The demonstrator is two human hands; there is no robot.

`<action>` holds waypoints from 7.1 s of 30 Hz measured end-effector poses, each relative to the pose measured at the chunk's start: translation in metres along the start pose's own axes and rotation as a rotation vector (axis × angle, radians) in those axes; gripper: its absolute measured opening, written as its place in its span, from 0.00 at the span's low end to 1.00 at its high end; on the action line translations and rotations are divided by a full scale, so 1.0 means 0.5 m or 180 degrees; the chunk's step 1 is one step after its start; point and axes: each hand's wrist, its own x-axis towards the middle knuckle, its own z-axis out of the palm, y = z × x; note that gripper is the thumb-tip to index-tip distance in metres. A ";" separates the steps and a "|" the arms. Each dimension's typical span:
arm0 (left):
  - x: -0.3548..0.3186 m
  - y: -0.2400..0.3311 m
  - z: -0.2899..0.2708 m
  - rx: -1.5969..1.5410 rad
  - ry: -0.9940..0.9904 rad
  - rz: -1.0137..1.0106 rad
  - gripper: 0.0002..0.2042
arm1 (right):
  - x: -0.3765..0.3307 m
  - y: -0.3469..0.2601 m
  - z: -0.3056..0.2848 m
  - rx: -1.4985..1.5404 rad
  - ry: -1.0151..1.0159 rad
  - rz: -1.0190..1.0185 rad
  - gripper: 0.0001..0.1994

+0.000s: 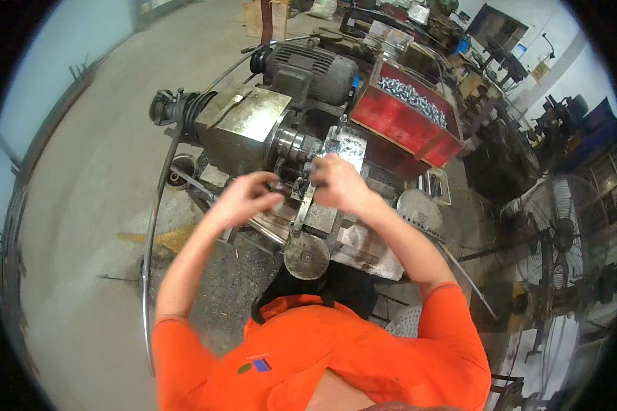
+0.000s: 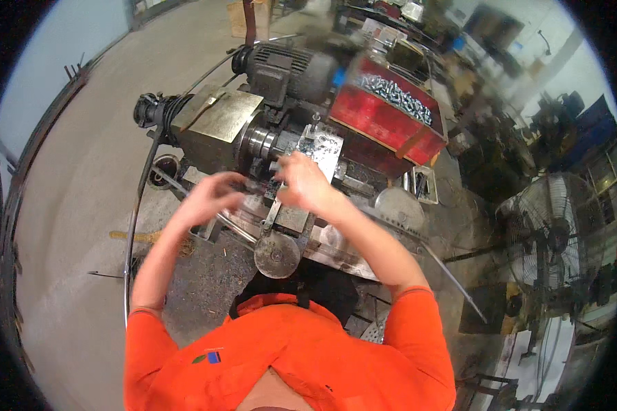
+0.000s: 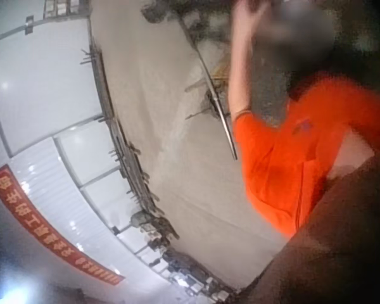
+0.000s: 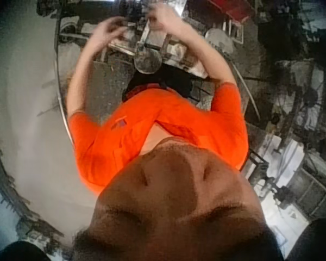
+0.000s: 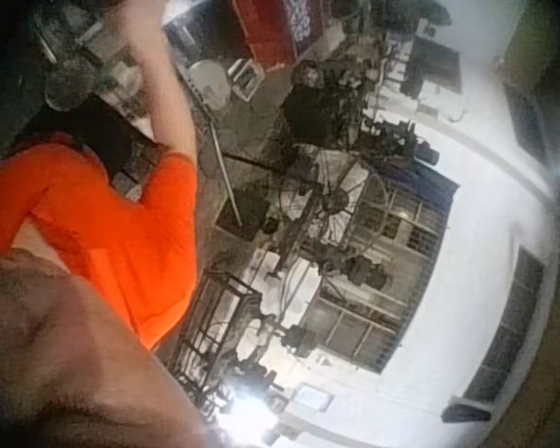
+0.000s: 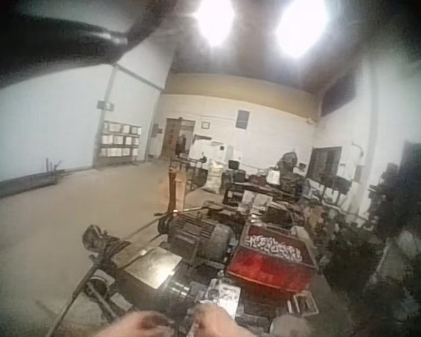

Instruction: The person operates a metal turning machine, repeatedly inserting small metal pieces into the chuck and using a long metal rod to engage the machine. The person removes processed pieces and places them into a perforated metal tray. The cycle continues throughout the clip.

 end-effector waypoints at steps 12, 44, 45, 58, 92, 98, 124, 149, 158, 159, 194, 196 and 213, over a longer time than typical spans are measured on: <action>-0.425 -0.261 -0.306 0.1542 0.2750 -0.1044 0.18 | 0.139 0.109 0.088 0.0014 -0.0450 0.1018 0.11; -0.220 -0.697 -0.279 0.1597 0.2178 -0.1840 0.18 | -0.052 0.081 0.006 0.0450 0.1047 0.0209 0.18; -0.187 -0.756 -0.220 0.1392 0.1867 -0.1841 0.21 | -0.102 0.090 -0.006 0.0389 0.0966 0.0518 0.18; -0.035 -0.630 -0.132 0.3641 0.0540 -0.1641 0.16 | -0.843 0.261 -0.082 -0.1185 0.0104 0.4007 0.29; 0.039 -0.407 -0.150 -0.0263 0.2331 -0.1452 0.18 | -0.928 -0.104 0.106 0.0885 0.1205 0.5110 0.14; 0.070 -0.438 -0.137 -0.0589 0.2044 -0.1439 0.19 | -1.108 0.197 -0.026 -0.1847 -0.0911 0.5114 0.34; -0.003 -0.659 -0.074 0.3968 -0.0777 -0.1399 0.22 | -0.730 0.036 0.056 -0.0252 0.0805 0.3840 0.19; -0.365 -0.420 -0.453 0.3644 0.2229 -0.2411 0.22 | 0.148 0.099 0.106 0.0034 -0.0396 0.1212 0.13; -0.331 -0.413 -0.305 0.2873 0.2728 -0.2427 0.22 | 0.140 0.103 0.095 0.0101 -0.0424 0.1185 0.14; -0.324 -0.400 -0.259 0.2532 0.2828 -0.2392 0.21 | 0.139 0.108 0.100 0.0047 -0.0513 0.1213 0.14; -0.160 -0.421 -0.341 -0.0466 0.1673 -0.2043 0.15 | -1.241 -0.362 0.278 0.0044 -0.0745 0.6949 0.15; -0.175 -0.445 -0.414 -0.0815 0.1571 -0.2164 0.16 | -1.257 -0.355 0.325 0.0124 -0.1029 0.6653 0.16; -0.227 -0.353 -0.282 -0.0372 0.1950 -0.1318 0.15 | -1.210 -0.211 0.337 0.0124 -0.2237 0.5866 0.19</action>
